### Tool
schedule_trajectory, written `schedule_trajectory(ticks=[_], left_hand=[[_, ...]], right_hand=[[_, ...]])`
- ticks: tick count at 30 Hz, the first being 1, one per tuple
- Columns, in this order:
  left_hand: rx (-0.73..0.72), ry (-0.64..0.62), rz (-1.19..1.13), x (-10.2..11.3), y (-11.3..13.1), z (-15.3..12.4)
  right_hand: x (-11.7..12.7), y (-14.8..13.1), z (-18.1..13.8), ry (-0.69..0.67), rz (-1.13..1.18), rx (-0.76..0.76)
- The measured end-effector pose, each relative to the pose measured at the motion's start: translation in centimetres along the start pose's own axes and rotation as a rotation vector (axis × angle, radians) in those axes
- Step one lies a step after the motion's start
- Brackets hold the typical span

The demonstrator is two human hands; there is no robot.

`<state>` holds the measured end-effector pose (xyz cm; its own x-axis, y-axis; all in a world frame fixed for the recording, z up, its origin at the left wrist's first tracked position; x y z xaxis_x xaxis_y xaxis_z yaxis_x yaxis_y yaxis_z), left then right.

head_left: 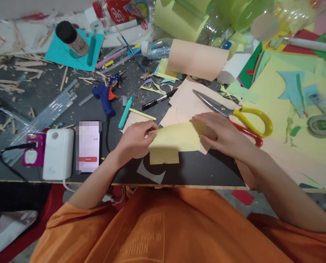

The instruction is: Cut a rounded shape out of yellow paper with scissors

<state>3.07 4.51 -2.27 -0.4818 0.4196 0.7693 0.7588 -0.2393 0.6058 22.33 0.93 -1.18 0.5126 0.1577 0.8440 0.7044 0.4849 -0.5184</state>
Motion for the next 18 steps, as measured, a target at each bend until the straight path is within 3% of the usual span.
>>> schedule_trajectory(ticks=[10, 16, 18], left_hand=[[-0.459, 0.06, 0.43, -1.1, 3.1, -1.6], [-0.66, 0.214, 0.704, -1.5, 5.5, -4.1], [-0.665, 0.233, 0.759, -2.1, 5.8, -4.9]], right_hand=[[-1.4, -3.7, -1.0, 0.002, -0.3, 0.251], [-2.0, -4.2, -2.3, -0.044, -0.355, 0.266], [-2.1, -4.1, -2.5, -0.039, -0.344, 0.255]])
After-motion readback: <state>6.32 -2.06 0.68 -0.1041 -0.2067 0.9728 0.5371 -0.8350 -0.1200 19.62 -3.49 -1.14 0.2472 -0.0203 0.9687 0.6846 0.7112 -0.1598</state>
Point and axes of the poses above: each hand's wrist, its own z-axis towards the middle knuckle, its own x-axis out of the back of the hand, y = z × x, the point moved 9 cm from there along z, towards the middle knuckle, and after that the axes turned 2 degrees about x, right-handed, at the moved point
